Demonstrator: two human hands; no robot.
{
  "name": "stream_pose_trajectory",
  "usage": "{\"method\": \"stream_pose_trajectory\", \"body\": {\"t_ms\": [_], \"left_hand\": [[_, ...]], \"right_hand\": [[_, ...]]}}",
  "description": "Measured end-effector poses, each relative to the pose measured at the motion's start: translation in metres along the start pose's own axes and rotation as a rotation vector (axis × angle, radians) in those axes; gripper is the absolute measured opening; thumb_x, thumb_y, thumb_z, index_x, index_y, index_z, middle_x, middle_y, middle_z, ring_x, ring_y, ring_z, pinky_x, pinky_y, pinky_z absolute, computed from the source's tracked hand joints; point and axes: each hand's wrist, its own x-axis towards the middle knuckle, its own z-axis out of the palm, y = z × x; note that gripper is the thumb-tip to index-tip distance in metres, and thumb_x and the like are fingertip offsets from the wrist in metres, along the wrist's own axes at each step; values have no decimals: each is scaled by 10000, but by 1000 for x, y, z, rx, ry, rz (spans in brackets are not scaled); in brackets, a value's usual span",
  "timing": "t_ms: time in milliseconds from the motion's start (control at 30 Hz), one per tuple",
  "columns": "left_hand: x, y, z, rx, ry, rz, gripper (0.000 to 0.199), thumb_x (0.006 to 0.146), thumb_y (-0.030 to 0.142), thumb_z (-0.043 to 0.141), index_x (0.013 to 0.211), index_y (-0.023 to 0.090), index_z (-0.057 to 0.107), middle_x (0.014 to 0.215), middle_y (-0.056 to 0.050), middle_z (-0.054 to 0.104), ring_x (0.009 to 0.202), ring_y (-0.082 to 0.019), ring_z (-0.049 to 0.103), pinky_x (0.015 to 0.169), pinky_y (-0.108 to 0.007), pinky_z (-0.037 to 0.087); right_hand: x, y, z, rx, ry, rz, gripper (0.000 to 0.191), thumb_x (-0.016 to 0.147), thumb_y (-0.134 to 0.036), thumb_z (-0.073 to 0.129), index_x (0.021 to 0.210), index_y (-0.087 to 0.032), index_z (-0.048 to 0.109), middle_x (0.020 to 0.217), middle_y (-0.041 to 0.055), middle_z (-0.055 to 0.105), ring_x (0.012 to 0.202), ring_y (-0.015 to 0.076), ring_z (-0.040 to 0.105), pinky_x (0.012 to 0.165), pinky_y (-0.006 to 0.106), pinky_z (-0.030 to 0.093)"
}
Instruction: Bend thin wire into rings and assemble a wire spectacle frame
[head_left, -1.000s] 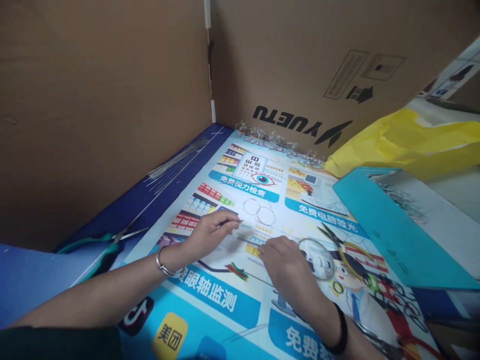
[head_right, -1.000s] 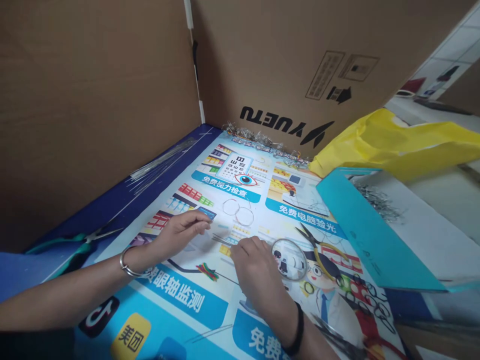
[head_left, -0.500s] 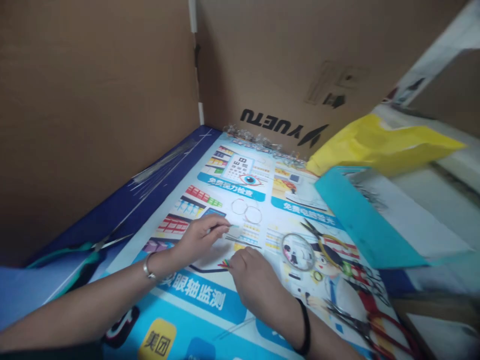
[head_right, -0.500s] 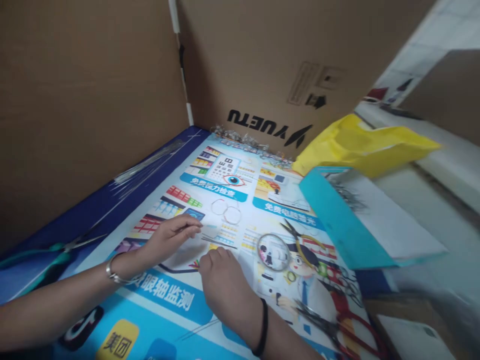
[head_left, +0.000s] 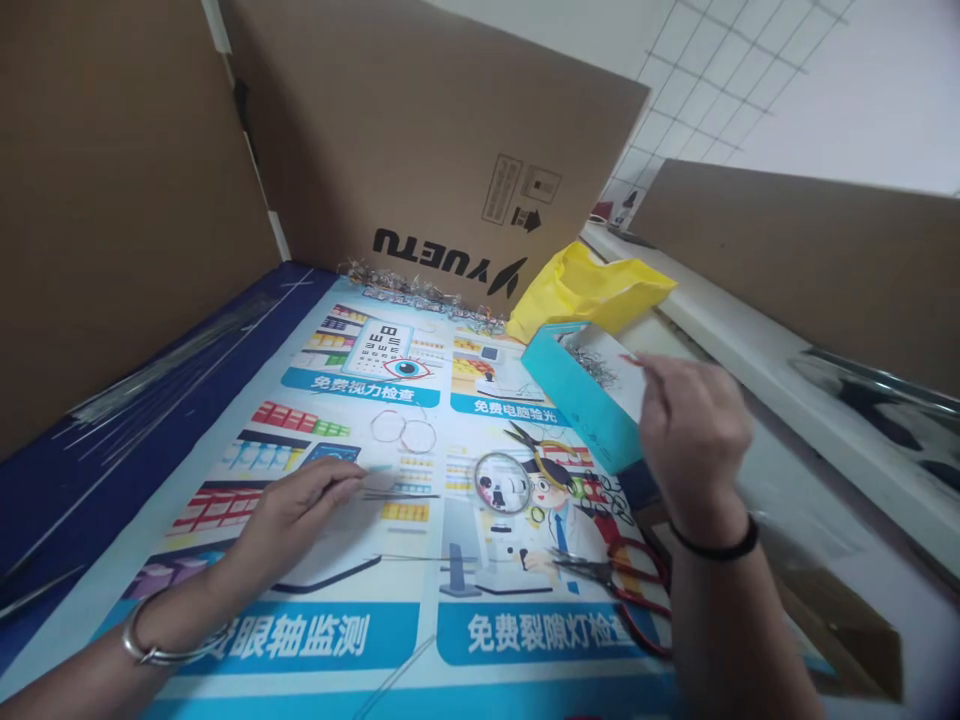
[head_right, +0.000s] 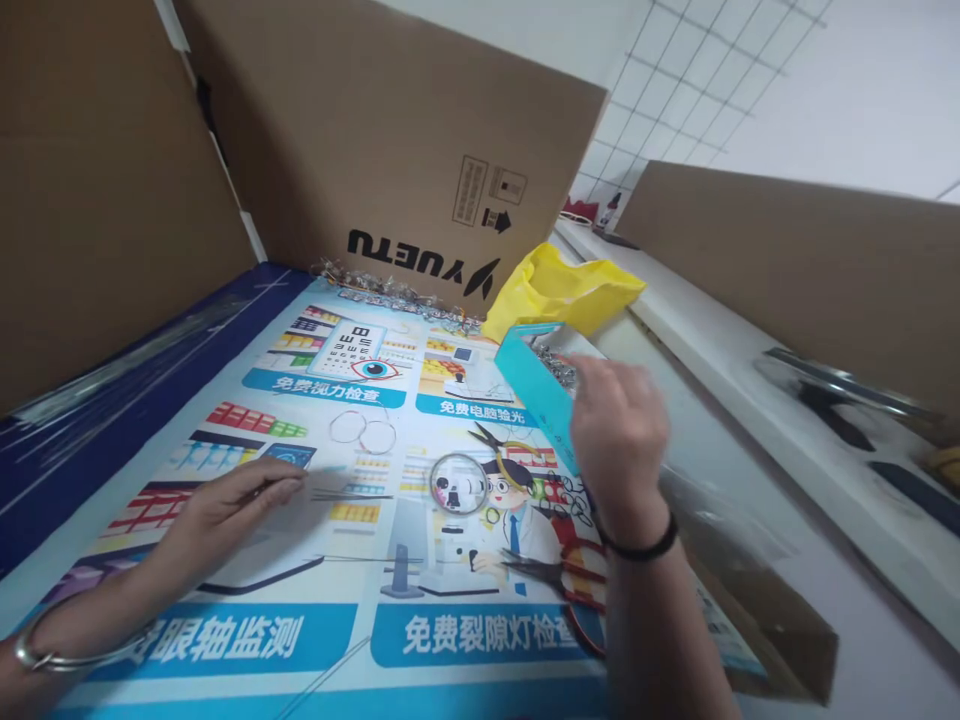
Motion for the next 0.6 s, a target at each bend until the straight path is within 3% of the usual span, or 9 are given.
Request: {"method": "stream_pose_trajectory", "body": {"t_ms": [100,200,500,600], "left_hand": [[0,0,1,0,8,2,207,819,388,560,857,226,682,856,-36,707,788,-194,656,708,-257,518],[0,0,1,-2,0,7,199,818,384,562,860,231,684,862,-36,708,797,-197,655,717,-259,518],[1,-2,0,19,-10,22,172,796,392,587,856,262,681,844,-1,710,763,-190,662,689,-238,515],[1,-3,0,31,-9,32,177,795,400,584,849,262,682,839,0,712,762,-191,665,681,-237,515]], "right_hand": [[-1,40,10,-142,29,54,223,889,-183,453,969,-159,660,894,126,684,879,225,607,803,338,462],[-8,64,15,-236,-5,97,264,878,-175,435,1002,-145,667,874,141,681,854,238,601,764,324,449],[-9,87,-4,-266,-132,138,311,824,-119,414,991,-131,676,877,146,657,852,232,559,756,303,410],[-8,96,-1,-326,-251,146,331,848,-130,394,1041,-122,663,935,161,648,887,237,545,763,310,395]]}}
